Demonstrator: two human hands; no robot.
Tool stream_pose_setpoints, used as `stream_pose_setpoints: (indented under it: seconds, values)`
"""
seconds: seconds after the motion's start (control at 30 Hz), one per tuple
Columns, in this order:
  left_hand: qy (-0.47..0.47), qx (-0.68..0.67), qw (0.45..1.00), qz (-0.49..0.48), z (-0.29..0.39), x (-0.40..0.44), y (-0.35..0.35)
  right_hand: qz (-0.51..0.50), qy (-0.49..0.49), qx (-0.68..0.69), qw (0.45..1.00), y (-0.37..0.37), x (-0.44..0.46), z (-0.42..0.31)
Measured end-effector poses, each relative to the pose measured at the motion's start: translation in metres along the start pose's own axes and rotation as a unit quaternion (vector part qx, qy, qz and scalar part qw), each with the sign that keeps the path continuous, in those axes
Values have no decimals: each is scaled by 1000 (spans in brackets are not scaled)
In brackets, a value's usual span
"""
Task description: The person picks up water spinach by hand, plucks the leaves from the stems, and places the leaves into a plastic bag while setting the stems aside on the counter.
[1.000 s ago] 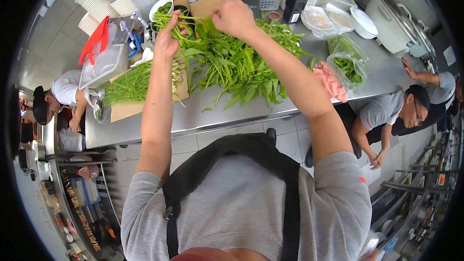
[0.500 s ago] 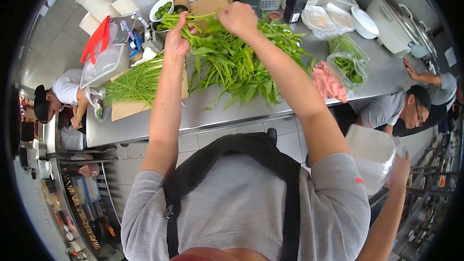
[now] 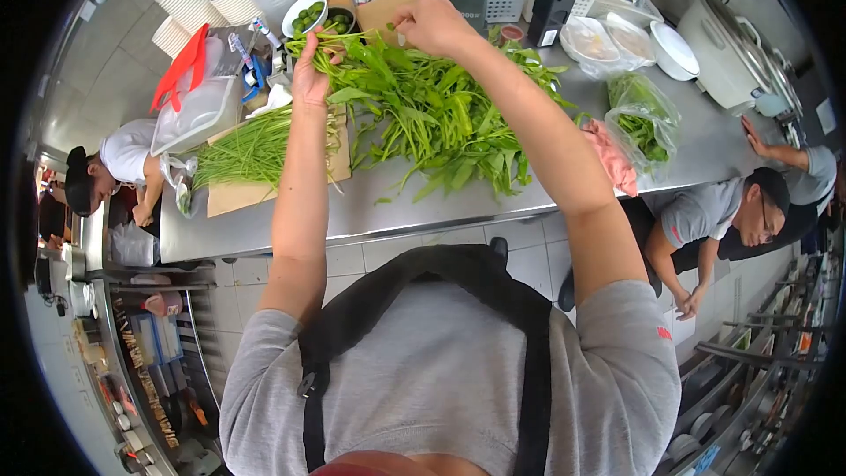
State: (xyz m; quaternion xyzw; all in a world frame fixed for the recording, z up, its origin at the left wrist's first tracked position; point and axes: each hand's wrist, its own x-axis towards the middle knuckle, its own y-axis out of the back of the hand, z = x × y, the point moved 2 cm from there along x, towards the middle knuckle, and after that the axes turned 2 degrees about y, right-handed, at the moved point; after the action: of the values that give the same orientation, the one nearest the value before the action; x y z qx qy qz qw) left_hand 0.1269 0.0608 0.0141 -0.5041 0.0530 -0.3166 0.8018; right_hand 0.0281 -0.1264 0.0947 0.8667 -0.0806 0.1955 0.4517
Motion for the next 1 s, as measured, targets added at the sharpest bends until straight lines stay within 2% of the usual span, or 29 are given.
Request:
stream_pose_setpoints:
  seconds: [0.1,0.17,0.33,0.4,0.53,0.67,0.73,0.8,0.87,0.9,0.93,1.0]
  values:
    - [0,-10,1000,8,0,0,-1,47,-6,10,999,0,-4,-9]
    - [-8,-4,1000,18,0,1,0,115,-9,51,992,6,-10,-26]
    - [-20,10,999,40,-18,-2,-11,58,-56,-64,995,-22,-15,-24]
    - [-17,18,998,50,-26,-2,-16,81,-80,10,993,-24,-17,-24]
    - [-7,39,998,45,-40,-3,-22,145,-69,-11,987,-31,-14,-13]
    - [-28,80,993,84,-42,-5,-25,132,-92,-6,987,-24,-11,1]
    - [-43,5,994,97,-34,-2,-12,216,-103,12,971,-9,-10,10]
    - [-35,-3,996,81,-23,-2,-4,199,-96,3,975,2,-12,22]
    - [-22,-40,998,43,-13,-6,-3,114,-2,-99,989,5,-12,32]
    - [-26,-37,999,19,-9,-3,3,33,-5,-156,987,5,-14,32]
    - [-27,-36,999,20,-7,-1,9,33,-3,-155,987,7,-15,32]
    - [-7,-89,996,-14,-5,0,10,-90,-59,-283,953,8,-19,32]
